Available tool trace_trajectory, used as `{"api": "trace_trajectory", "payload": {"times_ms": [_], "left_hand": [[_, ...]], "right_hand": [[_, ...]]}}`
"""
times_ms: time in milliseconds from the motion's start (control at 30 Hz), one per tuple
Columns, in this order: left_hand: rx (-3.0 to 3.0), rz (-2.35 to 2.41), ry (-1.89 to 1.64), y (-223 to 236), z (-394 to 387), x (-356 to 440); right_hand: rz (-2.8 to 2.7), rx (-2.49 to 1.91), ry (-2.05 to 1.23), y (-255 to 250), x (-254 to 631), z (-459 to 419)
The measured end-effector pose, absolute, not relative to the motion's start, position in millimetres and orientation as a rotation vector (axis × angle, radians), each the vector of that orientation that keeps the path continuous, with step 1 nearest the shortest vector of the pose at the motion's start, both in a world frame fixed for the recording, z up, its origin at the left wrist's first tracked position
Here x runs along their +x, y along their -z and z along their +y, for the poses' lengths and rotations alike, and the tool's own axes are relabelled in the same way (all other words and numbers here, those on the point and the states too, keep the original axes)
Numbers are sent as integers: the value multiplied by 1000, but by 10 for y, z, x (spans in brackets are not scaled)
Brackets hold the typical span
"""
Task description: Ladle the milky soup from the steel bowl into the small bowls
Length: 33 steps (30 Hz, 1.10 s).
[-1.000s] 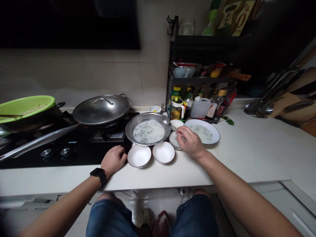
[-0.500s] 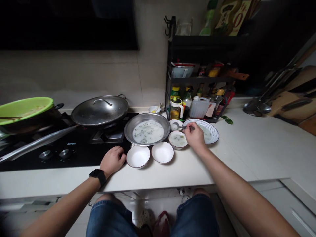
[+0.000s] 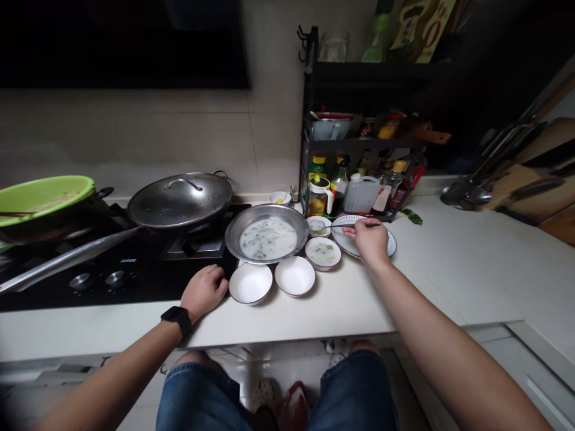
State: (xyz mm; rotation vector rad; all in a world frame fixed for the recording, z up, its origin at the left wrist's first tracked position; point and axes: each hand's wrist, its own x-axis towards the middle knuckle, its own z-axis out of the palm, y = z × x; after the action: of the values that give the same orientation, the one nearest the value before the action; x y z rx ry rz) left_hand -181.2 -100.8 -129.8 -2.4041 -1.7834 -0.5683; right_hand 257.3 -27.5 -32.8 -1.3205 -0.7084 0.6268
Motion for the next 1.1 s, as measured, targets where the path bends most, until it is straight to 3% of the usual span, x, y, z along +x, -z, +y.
{"api": "trace_trajectory", "payload": {"times_ms": [400,733,833,967,1100], "left_hand": [[-2416,-1800,568,1301,-1006,-1811],[-2401,-1802,562,1277,-1015,-1793],[-2405,-1793,571,1286,-1012,-1799],[-2405,-1795,570,1286,-1011,-1798],[-2409,-1804,563,1276,-1014,-1792]], "right_hand": [[-823,-1221,-654,2,2460,-354],[-1094,-1221,-784,409,1898,-377],[-1479,-1143,-594,481,1830,-526],[-2201,-834,-47,413,1875,-728],[-2167,-798,242,245,2063,-777]]}}
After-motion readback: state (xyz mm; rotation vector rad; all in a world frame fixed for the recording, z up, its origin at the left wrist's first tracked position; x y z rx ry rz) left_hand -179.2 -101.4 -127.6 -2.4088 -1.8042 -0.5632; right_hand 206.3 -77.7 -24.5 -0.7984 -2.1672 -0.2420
